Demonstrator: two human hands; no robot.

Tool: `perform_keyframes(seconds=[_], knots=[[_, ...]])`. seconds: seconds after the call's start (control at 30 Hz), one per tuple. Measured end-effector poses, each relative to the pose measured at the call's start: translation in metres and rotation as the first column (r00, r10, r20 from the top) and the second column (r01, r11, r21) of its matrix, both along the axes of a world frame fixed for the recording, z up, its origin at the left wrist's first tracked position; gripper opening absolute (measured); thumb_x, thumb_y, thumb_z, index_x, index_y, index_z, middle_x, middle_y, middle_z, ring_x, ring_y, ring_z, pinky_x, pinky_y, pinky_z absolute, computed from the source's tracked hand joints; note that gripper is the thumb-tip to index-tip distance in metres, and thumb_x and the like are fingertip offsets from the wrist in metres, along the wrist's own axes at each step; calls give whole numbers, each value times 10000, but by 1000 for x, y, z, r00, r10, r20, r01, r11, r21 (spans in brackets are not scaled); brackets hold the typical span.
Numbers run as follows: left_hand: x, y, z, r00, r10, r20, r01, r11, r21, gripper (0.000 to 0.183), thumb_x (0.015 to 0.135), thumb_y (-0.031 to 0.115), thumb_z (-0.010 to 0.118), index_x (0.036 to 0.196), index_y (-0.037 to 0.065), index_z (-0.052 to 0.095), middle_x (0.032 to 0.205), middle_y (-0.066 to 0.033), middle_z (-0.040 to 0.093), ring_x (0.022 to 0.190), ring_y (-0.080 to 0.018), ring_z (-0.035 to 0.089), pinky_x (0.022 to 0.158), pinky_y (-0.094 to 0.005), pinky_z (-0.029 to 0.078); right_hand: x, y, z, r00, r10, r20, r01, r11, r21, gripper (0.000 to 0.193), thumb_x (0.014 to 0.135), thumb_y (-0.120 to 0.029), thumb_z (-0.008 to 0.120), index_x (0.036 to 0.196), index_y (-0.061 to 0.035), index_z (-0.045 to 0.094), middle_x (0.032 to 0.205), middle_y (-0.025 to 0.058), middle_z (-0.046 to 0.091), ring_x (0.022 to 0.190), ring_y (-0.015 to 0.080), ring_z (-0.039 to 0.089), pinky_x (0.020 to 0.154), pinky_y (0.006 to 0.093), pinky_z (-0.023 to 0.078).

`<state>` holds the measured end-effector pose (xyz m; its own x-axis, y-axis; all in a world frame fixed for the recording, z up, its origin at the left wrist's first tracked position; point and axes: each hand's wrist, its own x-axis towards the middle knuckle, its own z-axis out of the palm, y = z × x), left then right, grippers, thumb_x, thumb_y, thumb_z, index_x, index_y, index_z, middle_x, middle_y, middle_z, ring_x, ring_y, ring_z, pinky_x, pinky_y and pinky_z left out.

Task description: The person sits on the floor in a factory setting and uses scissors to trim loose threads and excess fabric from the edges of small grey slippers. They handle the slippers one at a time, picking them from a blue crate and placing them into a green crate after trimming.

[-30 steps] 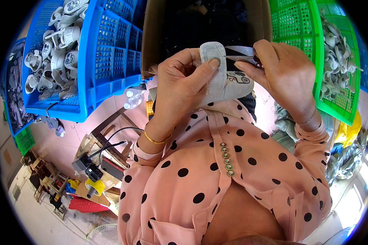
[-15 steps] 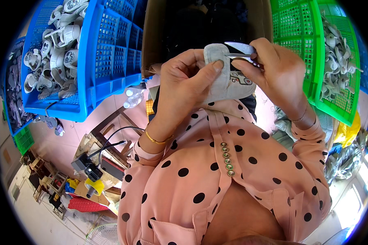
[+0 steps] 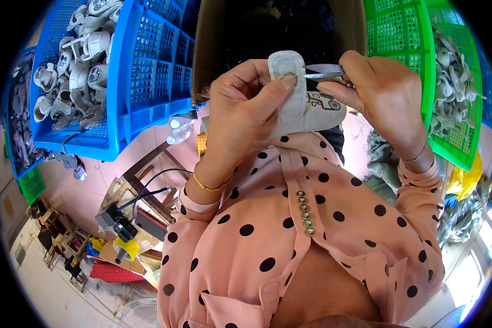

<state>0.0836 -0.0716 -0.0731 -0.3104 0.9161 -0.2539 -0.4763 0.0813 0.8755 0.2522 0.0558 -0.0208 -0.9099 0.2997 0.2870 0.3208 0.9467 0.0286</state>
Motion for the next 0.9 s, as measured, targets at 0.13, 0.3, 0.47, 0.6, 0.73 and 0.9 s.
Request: perform_keyframes(seconds=[0.13, 0.3, 0.47, 0.6, 0.73, 0.9], knots=[[5, 1, 2, 999, 22, -48, -22, 1000, -5, 123, 852, 84, 705, 934, -6, 683, 693, 22, 620, 538, 9, 439, 472, -150, 293, -1, 1, 1, 999, 32, 38, -34, 997, 68, 387, 755, -394, 715, 684, -119, 452, 527, 25, 429, 493, 194, 527, 438, 328, 394], [3, 0, 4, 999, -2, -44, 2, 1000, -3, 129, 854, 78, 710, 943, -13, 686, 727, 21, 634, 604, -4, 516, 522, -152, 390, -2, -1, 6, 996, 23, 87, -28, 998, 61, 377, 777, -385, 695, 674, -116, 453, 527, 31, 446, 490, 196, 533, 437, 327, 397], [7, 0, -5, 1000, 18, -18, -18, 1000, 23, 122, 857, 78, 710, 935, -12, 685, 719, 14, 636, 572, 3, 498, 485, -149, 355, -1, 0, 3, 992, 26, 121, -31, 999, 39, 378, 797, -376, 684, 665, -108, 452, 518, 48, 437, 490, 215, 541, 432, 339, 392], [7, -1, -3, 1000, 25, -15, -25, 1000, -8, 118, 862, 74, 703, 937, -16, 684, 709, 7, 635, 533, 7, 470, 445, -149, 304, 4, 8, -8, 997, -77, -10, 69, 947, -315, 367, 825, -383, 688, 741, -72, 514, 554, 69, 500, 498, 230, 549, 445, 334, 394], [2, -2, -3, 998, 31, -55, -34, 998, -55, 127, 864, 106, 702, 918, -9, 690, 668, 1, 625, 512, -8, 473, 457, -155, 319, 8, 10, -12, 980, -194, -51, 139, 841, -523, 337, 844, -331, 716, 875, -31, 564, 592, 75, 564, 503, 190, 559, 479, 298, 423], [2, -2, -9, 995, 31, -93, -28, 999, 36, 159, 866, 86, 705, 976, -28, 685, 693, 7, 630, 502, 10, 440, 426, -151, 289, 6, -2, -14, 995, -76, -64, 65, 984, -167, 358, 751, -377, 753, 768, -99, 527, 586, 31, 535, 512, 206, 560, 457, 316, 425]])
